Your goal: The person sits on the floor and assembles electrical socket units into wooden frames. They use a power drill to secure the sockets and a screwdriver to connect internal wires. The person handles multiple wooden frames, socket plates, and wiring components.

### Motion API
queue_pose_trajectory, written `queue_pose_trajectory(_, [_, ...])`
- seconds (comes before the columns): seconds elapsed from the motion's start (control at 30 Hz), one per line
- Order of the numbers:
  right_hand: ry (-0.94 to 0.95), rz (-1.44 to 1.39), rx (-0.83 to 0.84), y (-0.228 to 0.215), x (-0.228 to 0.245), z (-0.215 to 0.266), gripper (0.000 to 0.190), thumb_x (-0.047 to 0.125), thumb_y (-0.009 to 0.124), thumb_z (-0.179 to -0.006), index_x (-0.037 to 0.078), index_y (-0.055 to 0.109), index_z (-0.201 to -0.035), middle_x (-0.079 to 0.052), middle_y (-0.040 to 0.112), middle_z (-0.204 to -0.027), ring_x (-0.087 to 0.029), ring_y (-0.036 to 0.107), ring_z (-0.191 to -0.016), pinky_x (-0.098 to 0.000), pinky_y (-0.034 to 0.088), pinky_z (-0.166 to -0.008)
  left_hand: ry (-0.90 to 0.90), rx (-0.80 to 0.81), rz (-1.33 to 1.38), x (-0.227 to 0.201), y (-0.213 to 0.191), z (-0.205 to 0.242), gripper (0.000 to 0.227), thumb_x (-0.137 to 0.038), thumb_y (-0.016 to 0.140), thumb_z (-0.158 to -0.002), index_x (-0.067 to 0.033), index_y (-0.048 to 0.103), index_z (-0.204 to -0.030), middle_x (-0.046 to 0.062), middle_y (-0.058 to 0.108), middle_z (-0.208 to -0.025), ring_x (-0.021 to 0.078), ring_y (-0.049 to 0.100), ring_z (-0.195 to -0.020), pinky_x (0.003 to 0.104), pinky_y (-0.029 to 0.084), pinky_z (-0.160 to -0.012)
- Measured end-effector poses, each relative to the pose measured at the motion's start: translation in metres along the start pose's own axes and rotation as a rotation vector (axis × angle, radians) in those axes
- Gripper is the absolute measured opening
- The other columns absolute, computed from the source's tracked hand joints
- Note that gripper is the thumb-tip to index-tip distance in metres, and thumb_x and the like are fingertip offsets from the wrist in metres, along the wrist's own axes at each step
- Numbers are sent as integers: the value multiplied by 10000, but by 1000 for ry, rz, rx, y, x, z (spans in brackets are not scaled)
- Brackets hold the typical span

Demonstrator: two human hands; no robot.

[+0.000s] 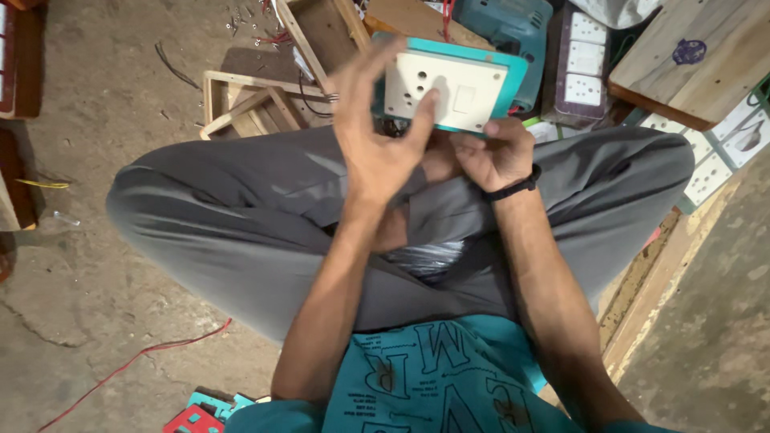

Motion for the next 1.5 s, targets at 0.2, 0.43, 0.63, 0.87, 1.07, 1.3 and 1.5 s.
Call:
queue_pose_trajectory(0.2, [29,-111,81,17,-4,1,433,-20,598,-962,-25,561,-1393,-137,662,-1324,-176,634,-1044,-233,509,-699,-291,106,409,40,-4,0,601,-103,858,-895,-19,534,-1394,109,669,-1265,229,649,-1190,355,545,-1059])
queue_pose_trajectory(0.43, [78,244,-17,40,-8,0,525,157,623,-973,7,531,-1467,-157,647,-1382,-277,615,-1170,-408,494,-892,-684,312,838,77,15,30,494,-41,861,-937,34,621,-1363,129,709,-1248,209,685,-1155,368,585,-1029])
queue_pose_trajectory(0.63, [27,438,15,39,0,2,498,225,610,-999,-23,545,-1427,-177,655,-1312,-281,633,-1126,-399,519,-854,-897,397,1227,86,14,34,613,13,829,-825,-29,569,-1379,125,701,-1243,249,691,-1180,408,573,-1042])
queue_pose_trajectory(0.87, [-101,768,-187,25,-5,1,435,256,599,-1071,-65,566,-1364,-156,683,-1178,-223,661,-952,-335,530,-737,-681,462,725,86,25,37,635,17,845,-850,-37,547,-1408,56,656,-1261,179,621,-1210,355,557,-1048])
queue_pose_trajectory(1.07, [-166,689,-176,26,-2,-1,461,317,576,-1076,-74,606,-1318,-166,715,-1138,-225,679,-916,-344,554,-730,-598,504,724,88,24,35,573,35,819,-884,-24,550,-1387,59,662,-1253,176,632,-1206,351,563,-1052])
queue_pose_trajectory(1.3, [-244,841,-126,35,1,5,497,378,541,-1135,-79,575,-1329,-166,701,-1179,-234,680,-995,-352,574,-875,-642,398,842,90,34,39,606,66,785,-895,-27,485,-1413,58,679,-1221,168,657,-1155,351,581,-1012])
queue_pose_trajectory(1.5, [-360,998,-25,48,0,4,542,417,568,-1123,-12,505,-1449,-112,679,-1238,-196,664,-1012,-319,563,-831,-574,396,877,84,30,34,612,104,775,-921,-22,491,-1448,59,659,-1250,176,635,-1207,357,559,-1066])
Point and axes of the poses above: each hand's wrist, its own z-axis away from the middle knuckle, its own y-axis out of the palm, x = y × z, the point moved 4 cm from there along -z, towards the middle knuckle
